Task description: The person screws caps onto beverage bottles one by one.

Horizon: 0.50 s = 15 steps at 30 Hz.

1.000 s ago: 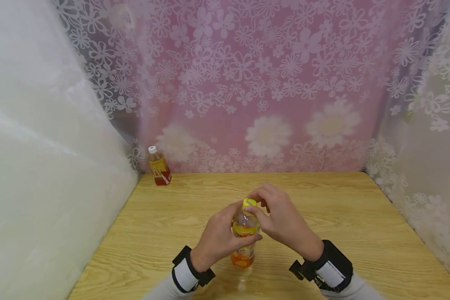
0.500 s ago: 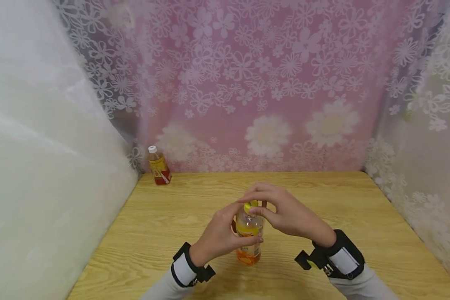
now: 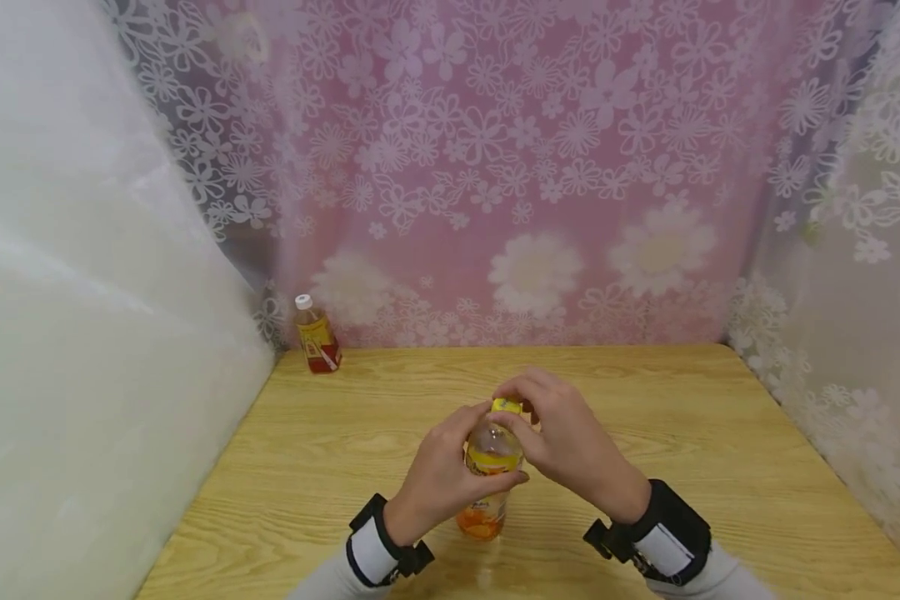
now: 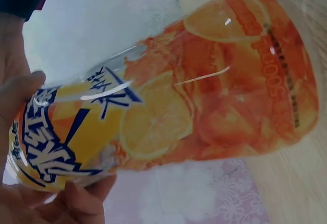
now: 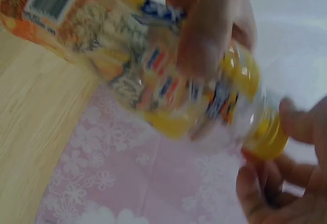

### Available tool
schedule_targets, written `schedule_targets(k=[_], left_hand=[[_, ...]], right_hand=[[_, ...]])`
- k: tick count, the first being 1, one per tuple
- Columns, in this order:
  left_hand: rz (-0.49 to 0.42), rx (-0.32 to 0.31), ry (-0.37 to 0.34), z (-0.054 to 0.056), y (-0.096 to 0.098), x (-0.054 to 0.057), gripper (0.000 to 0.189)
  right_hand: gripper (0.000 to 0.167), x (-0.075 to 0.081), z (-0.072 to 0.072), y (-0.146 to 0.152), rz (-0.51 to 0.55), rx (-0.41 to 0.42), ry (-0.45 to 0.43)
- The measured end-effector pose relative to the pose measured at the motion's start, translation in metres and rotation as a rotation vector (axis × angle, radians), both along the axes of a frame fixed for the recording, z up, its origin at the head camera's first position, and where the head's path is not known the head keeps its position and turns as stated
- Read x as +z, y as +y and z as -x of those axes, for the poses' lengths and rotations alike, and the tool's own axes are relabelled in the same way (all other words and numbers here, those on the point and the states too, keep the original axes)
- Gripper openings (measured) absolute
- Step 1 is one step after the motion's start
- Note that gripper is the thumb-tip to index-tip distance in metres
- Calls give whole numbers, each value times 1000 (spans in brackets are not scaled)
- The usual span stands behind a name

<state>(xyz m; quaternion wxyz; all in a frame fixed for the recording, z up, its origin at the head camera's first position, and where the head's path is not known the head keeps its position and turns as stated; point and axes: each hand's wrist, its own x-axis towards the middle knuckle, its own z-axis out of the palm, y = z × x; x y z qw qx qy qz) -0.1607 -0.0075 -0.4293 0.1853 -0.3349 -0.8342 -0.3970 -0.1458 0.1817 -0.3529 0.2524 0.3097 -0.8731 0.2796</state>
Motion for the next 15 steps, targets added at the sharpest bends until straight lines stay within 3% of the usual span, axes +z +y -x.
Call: schedule_targets(k=[4,7,9,15], left_hand=[[39,142,79,-6,6,1,78],[41,151,88,-7,7,1,76],[13,79,48,-5,5,1,77],[-68,-214,-93,6,-8,4,77]], right_hand=[[19,-2,-8,-13,13,-185,-12],[21,1,-8,-13,-15,-211,-45],[20,5,-5,-7,-16,-132,-96],[38,17,8,19,9,269,-215]])
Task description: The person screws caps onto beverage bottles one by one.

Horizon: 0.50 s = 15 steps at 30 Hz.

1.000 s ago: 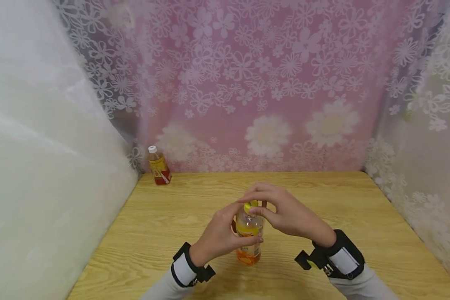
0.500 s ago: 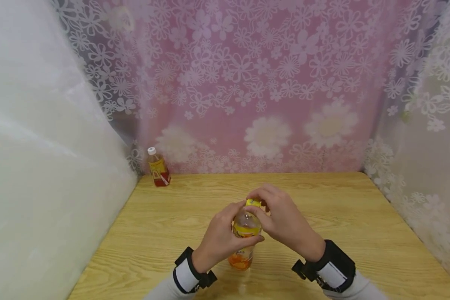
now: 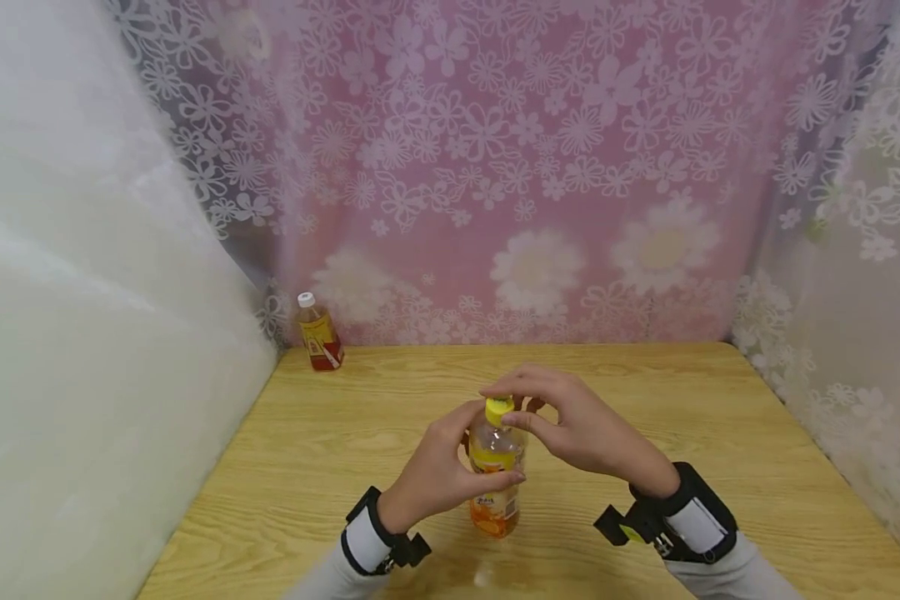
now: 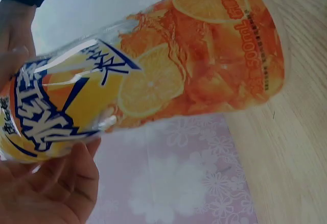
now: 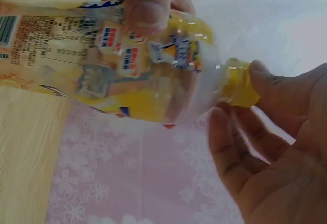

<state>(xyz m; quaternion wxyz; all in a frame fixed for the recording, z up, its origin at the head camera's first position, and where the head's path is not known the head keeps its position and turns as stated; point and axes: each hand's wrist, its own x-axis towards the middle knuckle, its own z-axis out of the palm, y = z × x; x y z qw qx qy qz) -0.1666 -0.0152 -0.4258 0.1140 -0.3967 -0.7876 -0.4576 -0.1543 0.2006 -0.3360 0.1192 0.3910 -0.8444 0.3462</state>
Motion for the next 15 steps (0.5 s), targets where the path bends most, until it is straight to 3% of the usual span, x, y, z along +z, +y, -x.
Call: schedule_targets(k=[3,9,12,15], left_hand=[[6,-60,-8,2,-2,2,71],[-7,-67,-11,1,-3,-2,75],[-2,-2,31,0,-3,-2,78],[18,126,77,-3,-1,-1,78]], right_hand=[[38,1,2,2,-16,67,42],[35,-5,1,-3,-48,25,113],[31,-9,-2,-8,-31,-77,124],[24,-13,-8,-18,-1,-232,140]])
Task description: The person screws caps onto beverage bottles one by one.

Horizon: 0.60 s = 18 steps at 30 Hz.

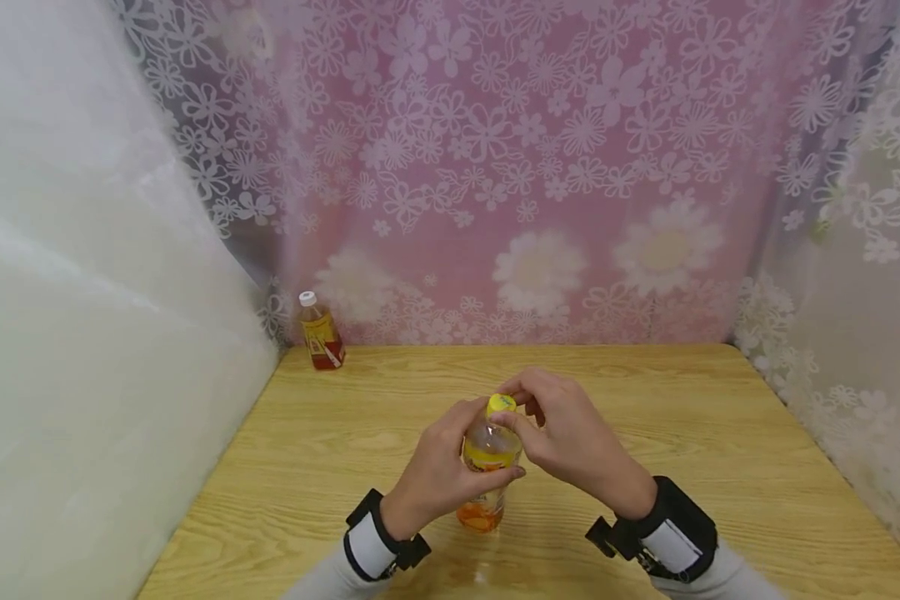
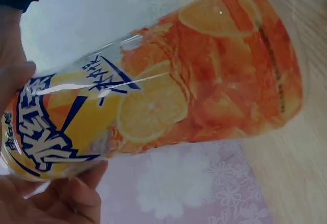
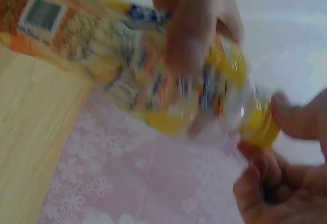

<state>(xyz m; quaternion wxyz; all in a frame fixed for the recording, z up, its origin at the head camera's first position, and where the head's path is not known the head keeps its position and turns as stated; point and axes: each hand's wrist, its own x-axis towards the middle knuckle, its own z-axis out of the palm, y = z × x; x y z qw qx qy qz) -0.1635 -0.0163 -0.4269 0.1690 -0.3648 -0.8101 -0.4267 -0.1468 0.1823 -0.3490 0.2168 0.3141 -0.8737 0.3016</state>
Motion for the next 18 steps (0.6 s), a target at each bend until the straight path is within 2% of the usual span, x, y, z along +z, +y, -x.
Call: schedule_targets(k=[4,7,9,11,14,18], left_hand=[[53,176,74,-3,7,-2,77],[110,281,170,-4,10,-5,77],[131,317,216,-4,11,-6,77],[132,318,224,-2,10,-6,78],[103,280,183,5,5,-5,79],[45,256,111,25,-13,0,80]], right_hand=[[19,-6,-5,-13,44,-173,7],[20,-9,-6,-20,57,-238,-7],[21,-9,-6,-22,48,-261,-15],[23,-9,-5,-22,30,-263,-26],[26,-7,-2,-18,14,-237,-45],[36,-5,1,-6,0,-215,-91]])
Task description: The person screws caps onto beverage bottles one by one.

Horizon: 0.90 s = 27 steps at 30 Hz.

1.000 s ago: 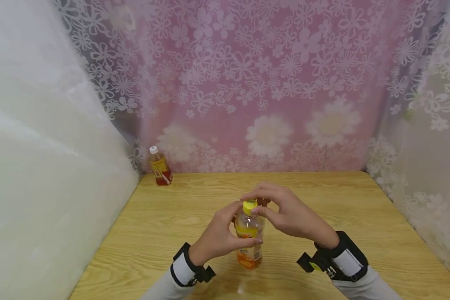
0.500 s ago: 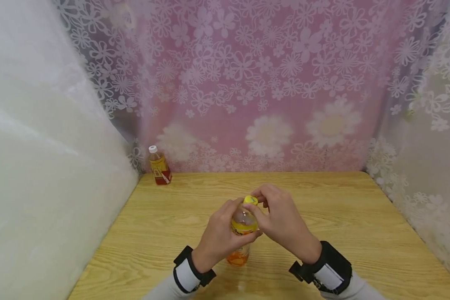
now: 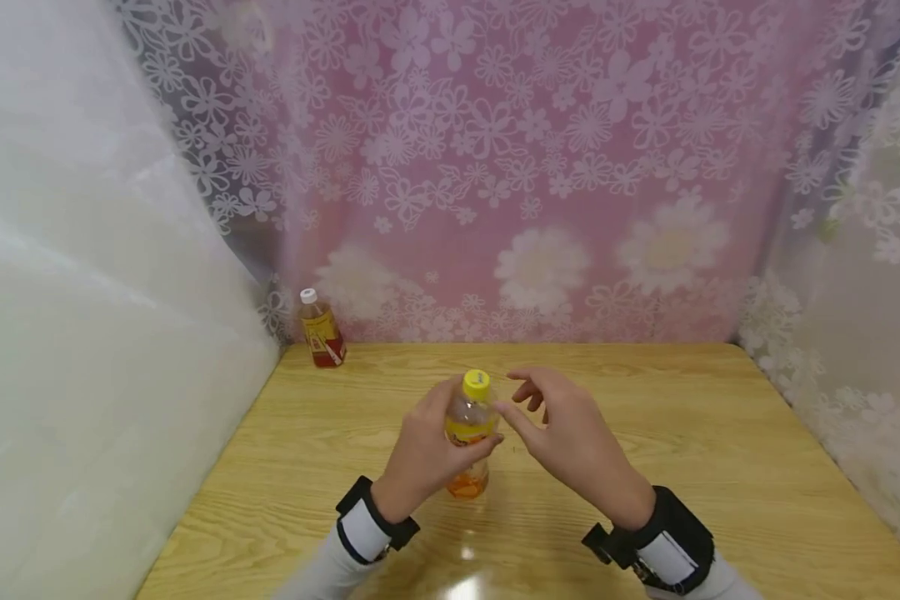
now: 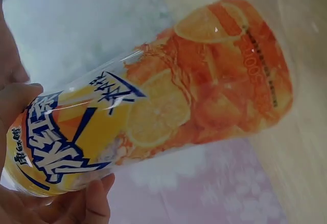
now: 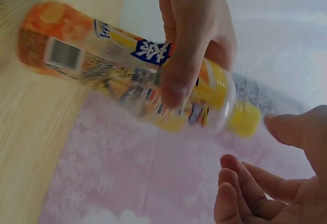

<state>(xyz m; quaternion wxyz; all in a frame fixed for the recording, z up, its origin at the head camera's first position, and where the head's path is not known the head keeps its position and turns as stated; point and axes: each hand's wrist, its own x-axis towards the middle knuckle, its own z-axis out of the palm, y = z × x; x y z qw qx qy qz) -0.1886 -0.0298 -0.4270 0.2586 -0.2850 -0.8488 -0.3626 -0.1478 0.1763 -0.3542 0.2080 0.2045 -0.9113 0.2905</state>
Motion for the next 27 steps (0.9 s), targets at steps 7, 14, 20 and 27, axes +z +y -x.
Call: schedule_targets(k=[7,14,20,27], left_hand=[[-94,169,-77,74,-60,10,78],[-215,359,-134,162,-124,-3,80],[-310,407,-228,187,-149,-23,80],[-270,469,-229,197,-156,-30,84]], right_hand=[[40,-9,0,37,-17,-56,-106],[50,-30,-9,61,-22,-75,-184],[50,-40,-17,65,-35,-83,-217],[52,-46,-19,68,-40,-91,-253]])
